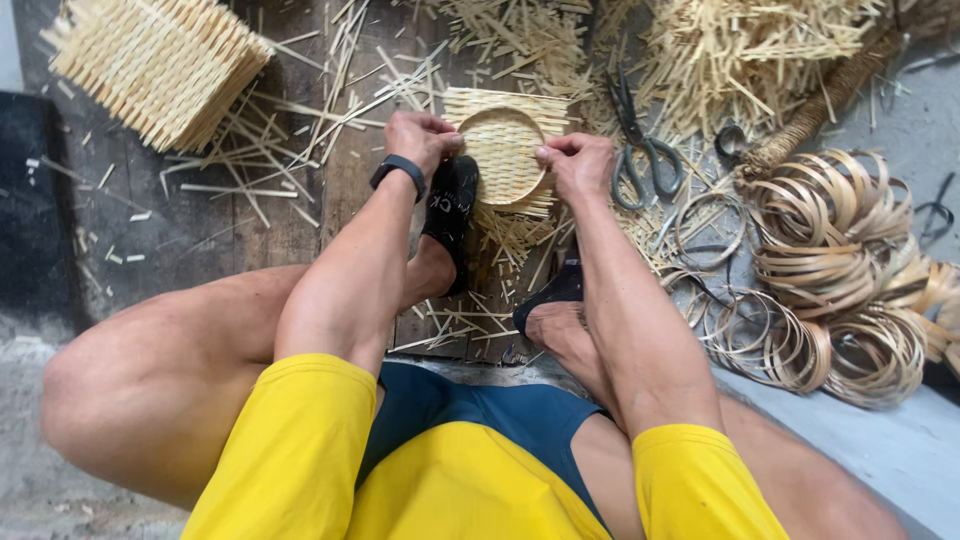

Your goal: The person sits on the floor and repeatedly places a circular bamboo frame onto a square woven mat, then uses shears to trim the excess mat material around the frame. The person removes the frame, sets the trimmed piece aside, and repeats the process with new mats and frames.

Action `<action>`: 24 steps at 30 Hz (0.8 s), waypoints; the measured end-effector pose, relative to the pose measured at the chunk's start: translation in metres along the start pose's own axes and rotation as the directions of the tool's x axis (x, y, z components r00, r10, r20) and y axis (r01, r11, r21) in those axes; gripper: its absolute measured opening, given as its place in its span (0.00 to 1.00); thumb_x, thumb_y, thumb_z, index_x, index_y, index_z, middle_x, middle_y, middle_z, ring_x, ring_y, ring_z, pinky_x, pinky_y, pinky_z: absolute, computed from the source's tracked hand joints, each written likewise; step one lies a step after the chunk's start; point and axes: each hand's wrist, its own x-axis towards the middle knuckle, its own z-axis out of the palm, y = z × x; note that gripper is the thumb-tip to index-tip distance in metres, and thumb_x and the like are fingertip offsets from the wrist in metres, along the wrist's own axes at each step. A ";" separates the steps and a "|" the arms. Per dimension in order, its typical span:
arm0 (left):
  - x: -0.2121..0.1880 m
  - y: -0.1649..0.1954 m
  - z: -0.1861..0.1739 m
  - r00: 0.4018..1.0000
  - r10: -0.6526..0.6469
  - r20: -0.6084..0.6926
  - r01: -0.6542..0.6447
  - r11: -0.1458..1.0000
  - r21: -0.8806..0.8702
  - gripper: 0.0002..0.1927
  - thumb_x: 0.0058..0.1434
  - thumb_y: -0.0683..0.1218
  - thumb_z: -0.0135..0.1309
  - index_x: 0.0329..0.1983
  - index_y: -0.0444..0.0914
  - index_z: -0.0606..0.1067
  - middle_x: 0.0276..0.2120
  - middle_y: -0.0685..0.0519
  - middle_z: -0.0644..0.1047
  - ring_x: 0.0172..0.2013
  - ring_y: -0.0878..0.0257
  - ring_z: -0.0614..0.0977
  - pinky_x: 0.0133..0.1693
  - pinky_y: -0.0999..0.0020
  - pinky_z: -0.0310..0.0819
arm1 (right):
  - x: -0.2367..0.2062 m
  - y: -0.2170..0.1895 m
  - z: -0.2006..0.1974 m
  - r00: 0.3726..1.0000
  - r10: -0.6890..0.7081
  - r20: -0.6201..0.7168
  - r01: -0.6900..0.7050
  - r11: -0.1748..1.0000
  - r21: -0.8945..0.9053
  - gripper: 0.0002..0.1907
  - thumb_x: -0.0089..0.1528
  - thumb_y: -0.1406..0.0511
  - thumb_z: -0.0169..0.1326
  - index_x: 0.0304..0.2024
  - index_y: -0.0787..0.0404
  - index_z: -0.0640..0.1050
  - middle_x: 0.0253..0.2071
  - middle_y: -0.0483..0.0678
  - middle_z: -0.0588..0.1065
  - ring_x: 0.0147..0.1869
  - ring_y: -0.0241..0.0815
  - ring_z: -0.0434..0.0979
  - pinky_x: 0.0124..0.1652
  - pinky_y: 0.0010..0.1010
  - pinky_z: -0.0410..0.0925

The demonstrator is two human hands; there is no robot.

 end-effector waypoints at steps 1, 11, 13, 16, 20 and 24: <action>0.001 0.000 0.000 1.000 0.005 -0.011 -0.005 1.000 -0.021 0.06 0.50 0.39 0.69 0.31 0.36 0.84 0.27 0.50 0.85 0.27 0.68 0.87 0.34 0.74 0.85 | 0.002 0.001 0.000 0.999 -0.026 0.019 0.025 1.000 0.015 0.08 0.52 0.67 0.71 0.34 0.57 0.87 0.30 0.45 0.84 0.32 0.32 0.81 0.37 0.25 0.74; 0.007 0.016 -0.007 0.998 0.057 0.023 -0.061 0.960 0.272 0.06 0.50 0.43 0.70 0.30 0.38 0.84 0.30 0.50 0.85 0.32 0.64 0.87 0.40 0.68 0.84 | 0.027 -0.004 -0.003 0.980 0.094 0.175 -0.092 0.996 -0.020 0.10 0.50 0.66 0.73 0.32 0.60 0.86 0.30 0.48 0.82 0.31 0.33 0.77 0.35 0.25 0.71; 0.006 0.022 -0.002 0.986 0.160 0.042 -0.160 0.859 0.487 0.09 0.51 0.45 0.71 0.32 0.38 0.84 0.35 0.48 0.83 0.38 0.60 0.85 0.46 0.64 0.81 | 0.025 -0.005 -0.009 0.982 0.000 0.189 0.011 0.998 -0.058 0.10 0.52 0.65 0.73 0.33 0.61 0.86 0.29 0.49 0.82 0.31 0.34 0.78 0.35 0.26 0.71; 0.010 0.030 0.015 0.779 0.587 0.221 -0.595 0.581 0.555 0.16 0.53 0.47 0.69 0.45 0.41 0.83 0.43 0.47 0.79 0.48 0.51 0.76 0.51 0.58 0.74 | 0.000 -0.004 -0.001 0.998 -0.056 -0.034 0.055 0.998 -0.016 0.08 0.58 0.64 0.67 0.35 0.61 0.85 0.28 0.47 0.82 0.30 0.34 0.79 0.33 0.27 0.72; 0.022 0.038 0.039 0.447 0.821 0.356 -0.883 0.343 0.320 0.09 0.63 0.48 0.62 0.45 0.42 0.84 0.44 0.51 0.80 0.47 0.51 0.75 0.50 0.57 0.73 | -0.062 0.008 0.047 0.763 0.535 0.363 -0.644 0.681 0.349 0.21 0.62 0.54 0.61 0.27 0.66 0.76 0.23 0.51 0.78 0.22 0.41 0.78 0.21 0.31 0.71; 0.030 0.030 0.052 0.646 0.709 0.282 -0.762 0.583 0.282 0.08 0.67 0.49 0.58 0.44 0.45 0.85 0.40 0.52 0.79 0.43 0.56 0.79 0.48 0.60 0.75 | -0.072 0.026 0.078 0.808 0.483 0.337 -0.588 0.639 0.495 0.22 0.63 0.55 0.62 0.25 0.67 0.77 0.21 0.49 0.76 0.17 0.36 0.71 0.17 0.26 0.61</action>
